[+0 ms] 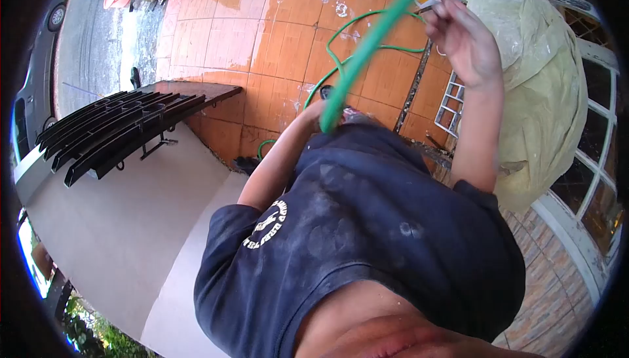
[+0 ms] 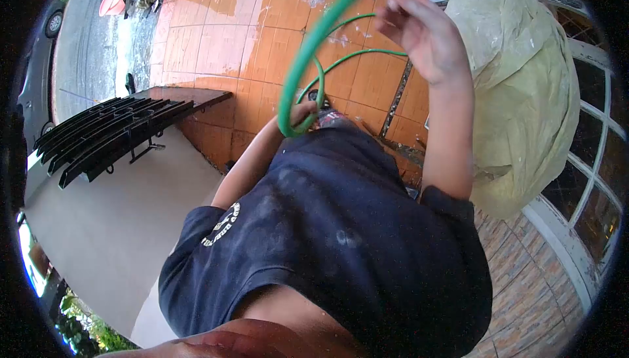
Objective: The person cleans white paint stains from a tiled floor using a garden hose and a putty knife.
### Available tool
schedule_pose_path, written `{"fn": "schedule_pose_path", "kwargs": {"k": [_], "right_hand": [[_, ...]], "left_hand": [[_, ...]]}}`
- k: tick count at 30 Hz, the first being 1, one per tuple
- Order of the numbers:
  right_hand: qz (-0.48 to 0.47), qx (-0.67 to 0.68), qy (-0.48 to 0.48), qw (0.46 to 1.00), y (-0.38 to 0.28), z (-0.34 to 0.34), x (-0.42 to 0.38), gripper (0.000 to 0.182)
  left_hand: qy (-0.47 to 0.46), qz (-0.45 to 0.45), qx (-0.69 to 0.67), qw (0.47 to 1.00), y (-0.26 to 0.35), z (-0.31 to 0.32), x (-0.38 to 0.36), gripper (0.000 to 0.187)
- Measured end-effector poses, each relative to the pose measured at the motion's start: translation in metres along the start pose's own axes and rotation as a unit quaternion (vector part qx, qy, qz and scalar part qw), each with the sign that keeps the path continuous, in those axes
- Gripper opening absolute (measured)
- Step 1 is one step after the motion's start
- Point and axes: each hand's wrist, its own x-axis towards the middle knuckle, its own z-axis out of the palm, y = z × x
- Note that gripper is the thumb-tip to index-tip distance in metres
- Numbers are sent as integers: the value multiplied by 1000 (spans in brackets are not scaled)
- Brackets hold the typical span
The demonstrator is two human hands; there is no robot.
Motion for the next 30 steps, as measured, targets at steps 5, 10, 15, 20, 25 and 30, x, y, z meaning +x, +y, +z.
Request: {"fn": "schedule_pose_path", "kwargs": {"k": [5, 10, 15, 20, 25, 30], "right_hand": [[-25, -12, 81, 996, 6, 72, 38, 28], [232, -342, -11, 911, 81, 38, 78, 43], [288, 40, 21, 957, 174, -19, 132, 38], [265, 54, 31, 962, 148, -45, 120, 32], [198, 13, 168, 966, 147, -38, 98, 26], [107, -73, 229, 965, 145, -20, 74, 34]], "left_hand": [[30, 206, 254, 944, -30, -38, 15, 31], [156, 72, 323, 931, 5, 3, 25, 37], [240, 38, 481, 843, 17, 15, 35, 49], [152, 25, 491, 857, 12, -2, 30, 30], [111, 88, 647, 749, -17, -26, 44, 33], [189, -63, 322, 926, -32, -57, 46, 47]]}}
